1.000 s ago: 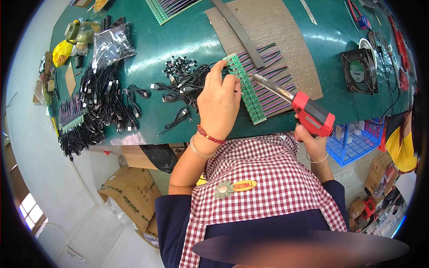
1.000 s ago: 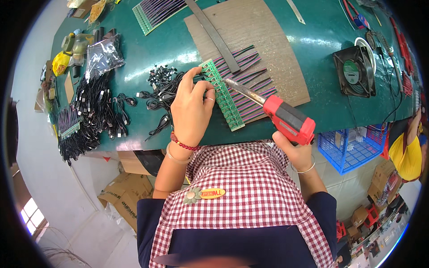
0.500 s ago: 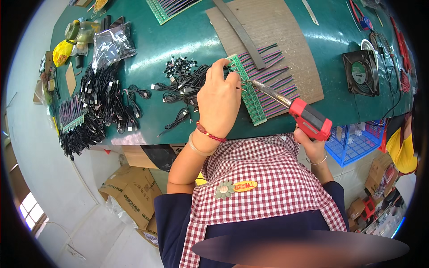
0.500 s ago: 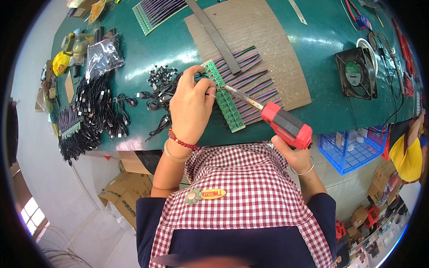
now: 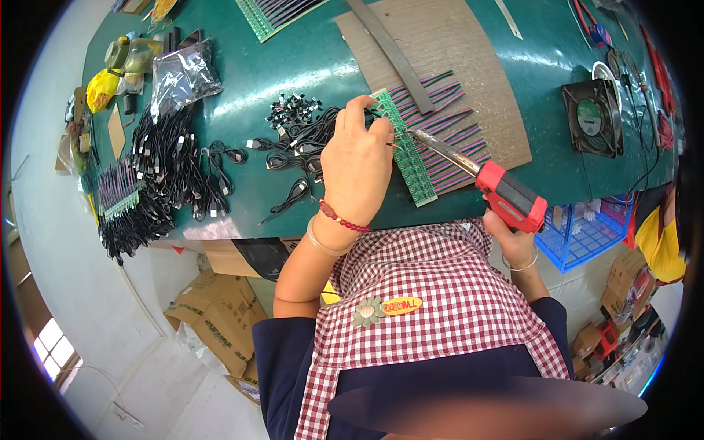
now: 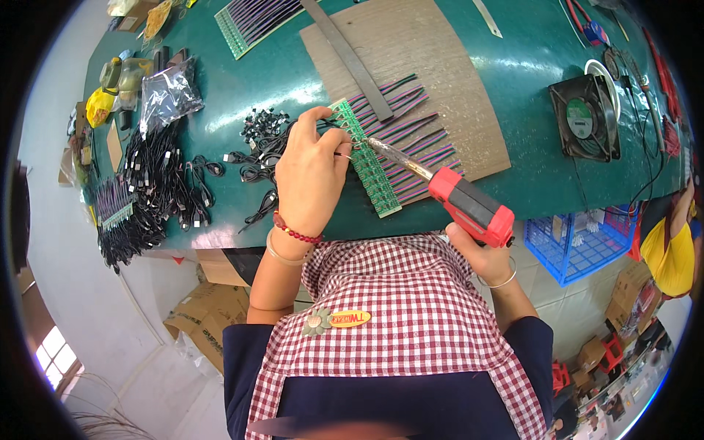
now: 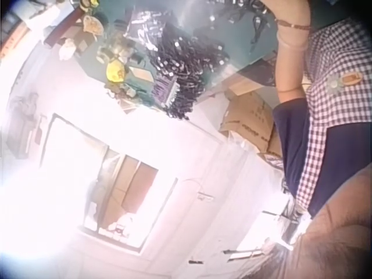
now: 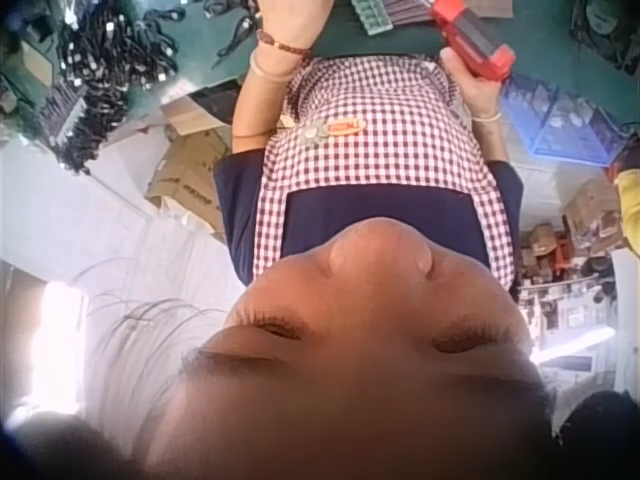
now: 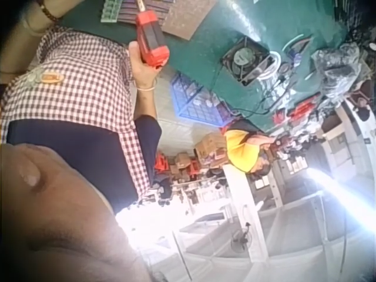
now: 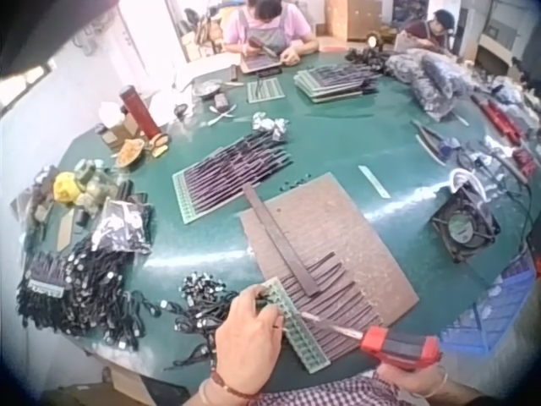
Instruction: The person solders electrical components and wires onto printed circuit boards using a soldering iron and solder wire.
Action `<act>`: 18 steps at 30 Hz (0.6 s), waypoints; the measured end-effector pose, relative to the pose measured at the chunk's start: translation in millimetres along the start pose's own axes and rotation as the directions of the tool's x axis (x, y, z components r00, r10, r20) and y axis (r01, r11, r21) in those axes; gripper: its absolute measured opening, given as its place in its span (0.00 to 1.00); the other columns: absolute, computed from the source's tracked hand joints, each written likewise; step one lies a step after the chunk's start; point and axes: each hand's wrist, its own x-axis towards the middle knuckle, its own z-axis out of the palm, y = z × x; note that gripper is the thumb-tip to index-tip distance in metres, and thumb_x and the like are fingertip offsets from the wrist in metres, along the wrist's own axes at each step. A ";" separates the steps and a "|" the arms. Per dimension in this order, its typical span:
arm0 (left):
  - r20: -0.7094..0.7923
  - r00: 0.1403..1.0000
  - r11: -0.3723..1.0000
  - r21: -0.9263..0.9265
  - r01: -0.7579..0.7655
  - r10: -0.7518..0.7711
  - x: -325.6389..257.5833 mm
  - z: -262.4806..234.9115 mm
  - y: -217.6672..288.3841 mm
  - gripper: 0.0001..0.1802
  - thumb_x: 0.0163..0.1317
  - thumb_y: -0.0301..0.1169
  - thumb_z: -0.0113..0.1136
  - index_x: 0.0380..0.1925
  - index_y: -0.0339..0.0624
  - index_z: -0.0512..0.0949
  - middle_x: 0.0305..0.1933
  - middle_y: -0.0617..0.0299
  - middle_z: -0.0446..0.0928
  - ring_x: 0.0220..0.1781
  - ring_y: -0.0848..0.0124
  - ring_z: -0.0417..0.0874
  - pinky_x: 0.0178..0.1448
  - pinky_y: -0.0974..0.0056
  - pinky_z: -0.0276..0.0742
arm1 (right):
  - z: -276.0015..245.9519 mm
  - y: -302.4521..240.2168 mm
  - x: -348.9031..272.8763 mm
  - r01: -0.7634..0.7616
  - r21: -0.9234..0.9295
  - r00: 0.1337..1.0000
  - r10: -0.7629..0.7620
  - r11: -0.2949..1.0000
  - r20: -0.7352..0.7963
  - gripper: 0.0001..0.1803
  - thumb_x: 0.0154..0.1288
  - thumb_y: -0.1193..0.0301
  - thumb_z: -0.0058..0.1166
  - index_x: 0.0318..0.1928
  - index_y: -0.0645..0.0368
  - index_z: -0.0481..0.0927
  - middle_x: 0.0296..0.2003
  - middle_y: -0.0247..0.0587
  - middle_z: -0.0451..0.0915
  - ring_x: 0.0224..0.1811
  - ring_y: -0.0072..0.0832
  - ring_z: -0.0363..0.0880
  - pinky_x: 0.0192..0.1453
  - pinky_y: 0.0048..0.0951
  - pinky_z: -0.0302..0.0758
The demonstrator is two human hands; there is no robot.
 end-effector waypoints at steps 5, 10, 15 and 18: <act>0.008 1.000 1.000 0.004 0.005 -0.005 0.1 0.2 -0.7 0.02 0.49 0.25 0.61 0.24 0.40 0.78 0.46 0.57 0.74 0.42 0.63 0.77 0.36 0.62 0.77 | 3.4 -4.1 2.9 -0.024 0.030 1.000 0.024 0.999 0.009 0.16 0.53 0.77 0.62 0.44 0.64 0.78 0.34 0.32 0.79 0.33 0.17 0.75 0.37 0.21 0.72; 0.010 1.000 1.000 0.015 -0.001 0.001 -0.4 0.4 0.1 0.02 0.49 0.25 0.61 0.24 0.40 0.78 0.46 0.57 0.73 0.42 0.62 0.77 0.37 0.62 0.77 | 6.1 -6.7 4.3 0.060 -0.046 0.998 -0.060 0.997 0.008 0.15 0.53 0.77 0.62 0.43 0.64 0.78 0.33 0.33 0.79 0.32 0.17 0.75 0.36 0.21 0.72; 0.027 1.000 1.000 0.017 0.011 -0.011 0.0 -0.7 0.9 0.02 0.49 0.25 0.60 0.24 0.39 0.78 0.46 0.57 0.73 0.43 0.62 0.77 0.37 0.62 0.77 | 2.0 -3.9 -1.2 0.033 -0.051 0.999 -0.033 0.998 -0.016 0.15 0.54 0.77 0.61 0.43 0.64 0.78 0.34 0.34 0.79 0.33 0.18 0.75 0.37 0.22 0.72; 0.018 1.000 1.000 0.010 0.002 -0.002 0.1 -0.8 1.3 0.02 0.49 0.25 0.60 0.24 0.39 0.78 0.46 0.57 0.73 0.43 0.62 0.77 0.37 0.62 0.77 | -1.6 0.0 -2.6 0.042 -0.029 0.999 -0.042 0.999 -0.007 0.15 0.55 0.76 0.61 0.44 0.64 0.77 0.35 0.34 0.79 0.35 0.19 0.75 0.38 0.23 0.72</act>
